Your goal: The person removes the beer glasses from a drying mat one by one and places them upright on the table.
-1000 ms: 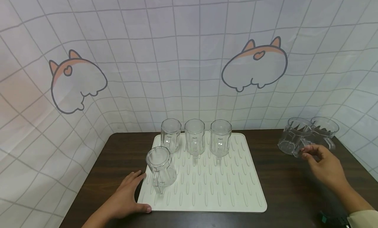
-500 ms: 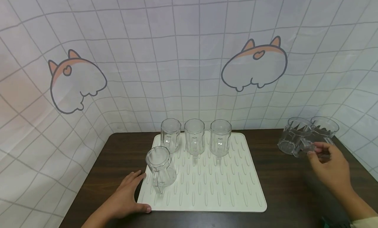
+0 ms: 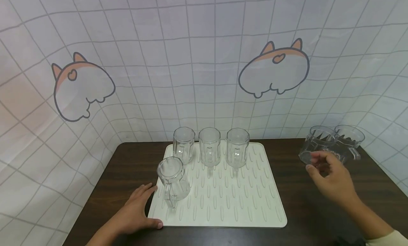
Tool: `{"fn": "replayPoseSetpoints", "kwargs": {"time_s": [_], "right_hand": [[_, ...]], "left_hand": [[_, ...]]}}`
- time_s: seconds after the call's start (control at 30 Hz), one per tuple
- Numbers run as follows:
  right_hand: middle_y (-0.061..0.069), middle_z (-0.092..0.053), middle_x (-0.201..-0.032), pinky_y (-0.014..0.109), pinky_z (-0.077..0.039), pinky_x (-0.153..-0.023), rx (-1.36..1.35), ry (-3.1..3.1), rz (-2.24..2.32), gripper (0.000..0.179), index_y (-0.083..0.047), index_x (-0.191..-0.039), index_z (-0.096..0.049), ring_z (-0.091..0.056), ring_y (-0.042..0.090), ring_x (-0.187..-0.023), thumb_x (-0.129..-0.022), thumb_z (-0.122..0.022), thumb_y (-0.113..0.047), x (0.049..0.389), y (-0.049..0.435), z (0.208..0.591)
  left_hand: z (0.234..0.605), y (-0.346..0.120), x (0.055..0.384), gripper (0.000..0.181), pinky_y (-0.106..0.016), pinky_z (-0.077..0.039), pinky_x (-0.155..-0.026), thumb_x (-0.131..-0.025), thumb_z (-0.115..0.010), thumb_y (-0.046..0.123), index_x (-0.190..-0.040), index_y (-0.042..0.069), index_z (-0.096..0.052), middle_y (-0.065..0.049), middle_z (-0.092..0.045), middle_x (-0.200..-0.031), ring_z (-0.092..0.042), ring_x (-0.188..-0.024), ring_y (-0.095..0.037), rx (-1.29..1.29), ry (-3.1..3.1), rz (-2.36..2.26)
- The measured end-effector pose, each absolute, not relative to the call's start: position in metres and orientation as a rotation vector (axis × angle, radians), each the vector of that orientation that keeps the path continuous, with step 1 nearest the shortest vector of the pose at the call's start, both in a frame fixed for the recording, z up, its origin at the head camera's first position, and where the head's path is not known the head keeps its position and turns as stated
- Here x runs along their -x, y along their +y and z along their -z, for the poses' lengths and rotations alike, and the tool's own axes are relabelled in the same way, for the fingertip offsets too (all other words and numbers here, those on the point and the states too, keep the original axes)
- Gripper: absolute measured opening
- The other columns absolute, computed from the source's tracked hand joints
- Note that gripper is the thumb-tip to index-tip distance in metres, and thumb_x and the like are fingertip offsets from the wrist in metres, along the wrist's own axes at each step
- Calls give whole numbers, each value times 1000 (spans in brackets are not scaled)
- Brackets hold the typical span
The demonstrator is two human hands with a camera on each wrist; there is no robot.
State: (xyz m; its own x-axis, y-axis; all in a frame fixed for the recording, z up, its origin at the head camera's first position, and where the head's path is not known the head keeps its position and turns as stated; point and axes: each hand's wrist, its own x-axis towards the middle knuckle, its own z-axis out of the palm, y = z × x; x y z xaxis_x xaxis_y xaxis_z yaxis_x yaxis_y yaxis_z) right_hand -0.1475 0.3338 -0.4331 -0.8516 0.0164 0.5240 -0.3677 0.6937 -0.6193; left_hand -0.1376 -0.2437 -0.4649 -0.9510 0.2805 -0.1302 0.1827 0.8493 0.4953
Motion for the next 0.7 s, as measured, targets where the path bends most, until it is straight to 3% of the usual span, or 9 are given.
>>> {"fn": "replayPoseSetpoints", "kwargs": {"time_s": [0.17,0.47,0.7], "right_hand": [[11,-59,-111,8,-44,-80,-449,-2464,-1083,42,4,-132,-54,-54,1,-97,-92,-70,5,150,308,432],[2,-62,-111,21,-54,-76,-653,-2493,-1142,45,-1,-130,-56,-59,14,-100,-89,-75,3,151,267,433],[1,-63,-110,26,-57,-73,-739,-2502,-1184,46,-1,-128,-57,-65,20,-93,-87,-76,4,153,239,434]], "left_hand": [[465,-245,138,123,-73,-28,-107,-58,-94,61,-153,2,-43,-25,-34,-158,-22,-146,-54,-376,2835,-725],[467,-245,139,123,-72,-29,-108,-57,-94,61,-153,3,-43,-24,-35,-158,-23,-147,-53,-387,2840,-722],[468,-245,138,122,-72,-29,-108,-57,-94,61,-152,3,-44,-23,-35,-158,-22,-147,-52,-373,2839,-726]]}}
